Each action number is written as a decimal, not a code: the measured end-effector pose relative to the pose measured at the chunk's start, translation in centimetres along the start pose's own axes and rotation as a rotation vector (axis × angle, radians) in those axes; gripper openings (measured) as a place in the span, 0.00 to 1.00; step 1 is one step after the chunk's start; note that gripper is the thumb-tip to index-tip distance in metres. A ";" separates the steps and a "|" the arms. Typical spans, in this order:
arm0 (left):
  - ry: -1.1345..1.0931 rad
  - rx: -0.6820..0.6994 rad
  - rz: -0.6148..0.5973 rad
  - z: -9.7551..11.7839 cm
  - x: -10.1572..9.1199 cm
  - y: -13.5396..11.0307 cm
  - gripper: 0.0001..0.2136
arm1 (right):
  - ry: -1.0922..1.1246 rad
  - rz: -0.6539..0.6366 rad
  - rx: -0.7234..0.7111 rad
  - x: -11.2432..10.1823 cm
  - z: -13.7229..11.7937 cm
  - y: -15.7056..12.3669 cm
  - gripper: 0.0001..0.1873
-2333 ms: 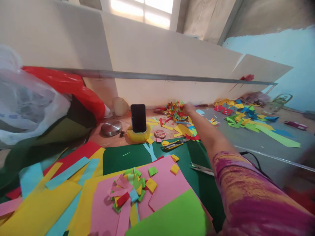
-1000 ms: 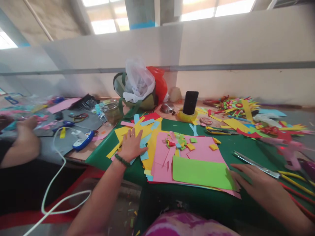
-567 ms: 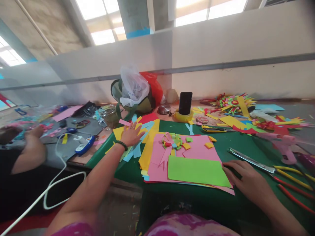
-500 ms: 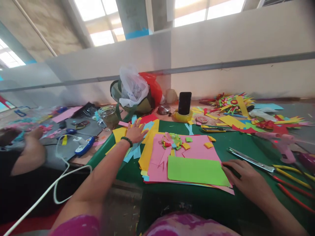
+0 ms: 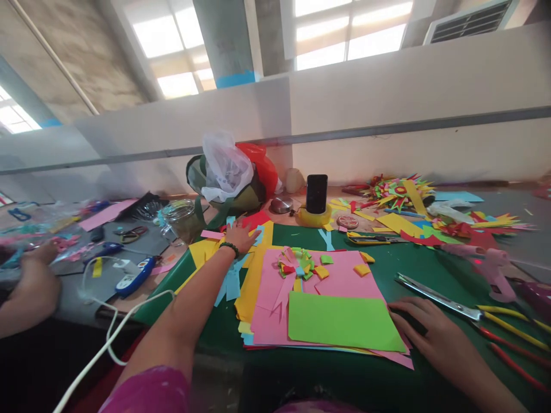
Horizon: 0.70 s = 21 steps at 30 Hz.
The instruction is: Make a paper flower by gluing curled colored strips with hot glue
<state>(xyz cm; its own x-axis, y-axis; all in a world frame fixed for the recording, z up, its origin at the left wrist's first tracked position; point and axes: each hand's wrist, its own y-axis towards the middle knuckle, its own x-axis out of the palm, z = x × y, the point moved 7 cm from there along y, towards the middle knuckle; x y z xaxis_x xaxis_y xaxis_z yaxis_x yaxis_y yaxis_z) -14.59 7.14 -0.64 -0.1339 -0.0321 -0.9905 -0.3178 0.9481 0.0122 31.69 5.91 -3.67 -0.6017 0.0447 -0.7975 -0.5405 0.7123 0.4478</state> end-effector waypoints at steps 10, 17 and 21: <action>-0.048 -0.107 0.040 -0.3 -0.5 -0.8 0.24 | 0.027 0.020 -0.013 -0.4 -0.2 0.2 0.21; -0.180 -0.274 0.077 -4.0 -4.7 4.8 0.16 | 0.086 -0.038 0.105 -0.1 0.4 0.4 0.23; -0.349 -0.287 0.008 -4.1 -3.4 7.0 0.12 | 0.108 -0.084 0.184 -0.4 -0.2 0.4 0.20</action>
<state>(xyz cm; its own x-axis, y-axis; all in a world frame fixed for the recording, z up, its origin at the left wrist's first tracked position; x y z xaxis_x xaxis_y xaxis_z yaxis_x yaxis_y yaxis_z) -20.19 12.57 3.37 0.1711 0.1302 -0.9766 -0.5720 0.8202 0.0091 31.57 6.10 -3.13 -0.6239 -0.0880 -0.7765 -0.4808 0.8265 0.2927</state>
